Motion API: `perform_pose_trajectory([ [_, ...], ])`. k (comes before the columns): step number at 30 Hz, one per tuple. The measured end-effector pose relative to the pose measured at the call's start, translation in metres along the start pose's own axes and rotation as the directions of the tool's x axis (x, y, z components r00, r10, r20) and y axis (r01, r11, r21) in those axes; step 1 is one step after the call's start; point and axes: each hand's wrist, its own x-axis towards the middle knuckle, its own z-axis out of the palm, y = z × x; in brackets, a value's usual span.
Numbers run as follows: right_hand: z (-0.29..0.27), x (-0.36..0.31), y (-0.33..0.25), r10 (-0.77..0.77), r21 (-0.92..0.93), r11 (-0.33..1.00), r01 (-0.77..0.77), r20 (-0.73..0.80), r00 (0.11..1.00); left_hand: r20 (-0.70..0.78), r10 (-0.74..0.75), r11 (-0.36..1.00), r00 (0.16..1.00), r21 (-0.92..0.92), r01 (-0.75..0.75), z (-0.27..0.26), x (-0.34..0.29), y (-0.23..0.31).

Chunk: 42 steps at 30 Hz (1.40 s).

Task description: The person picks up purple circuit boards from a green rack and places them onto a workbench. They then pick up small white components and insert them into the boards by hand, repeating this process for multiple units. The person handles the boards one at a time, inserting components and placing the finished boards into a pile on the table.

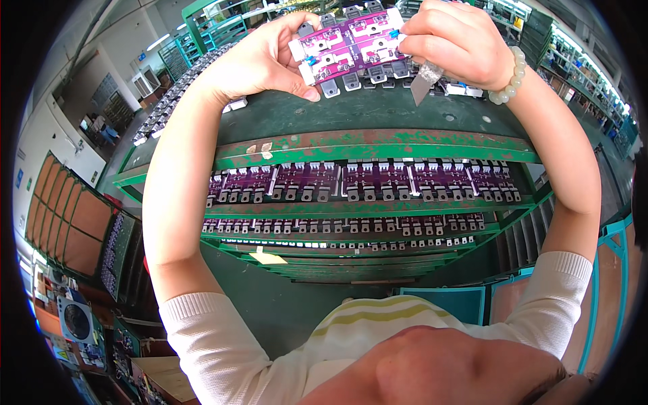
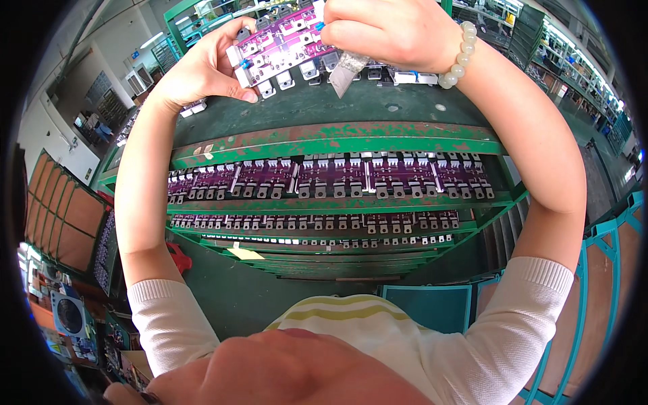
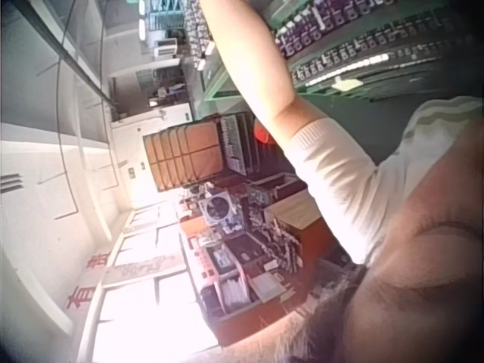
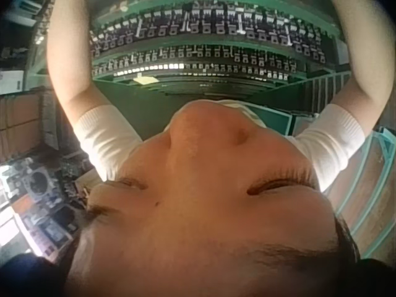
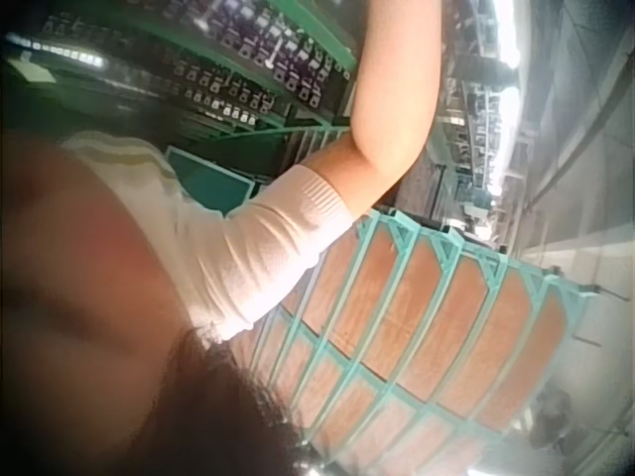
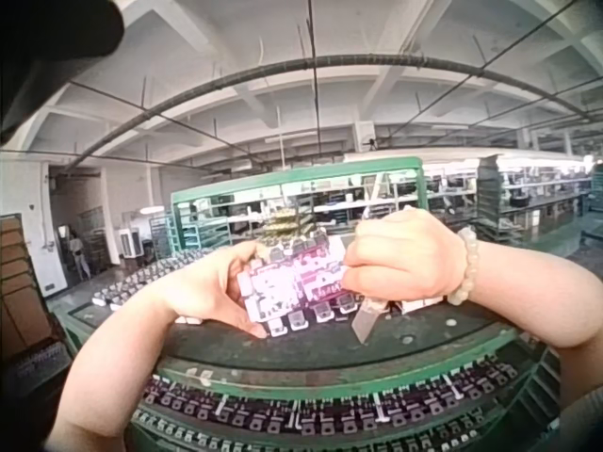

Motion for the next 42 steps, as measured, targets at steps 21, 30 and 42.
perform_pose_trajectory([
  [21, -0.006, 0.006, -0.004, 0.018, 0.009, 1.0, -0.018, 0.021, 1.0, -0.037, -0.009, 0.998, 0.999, -0.065, 0.006, -0.002, -0.003, -0.003],
  [30, -0.008, 0.004, -0.004, 0.019, 0.033, 0.999, -0.02, 0.032, 0.999, -0.047, 0.001, 1.0, 0.999, -0.027, -0.002, 0.0, 0.0, -0.002],
  [42, -0.011, 0.0, -0.001, -0.068, 0.041, 0.997, 0.063, 0.114, 0.991, -0.037, 0.031, 1.0, 0.999, 0.003, -0.031, -0.001, 0.0, -0.003],
])
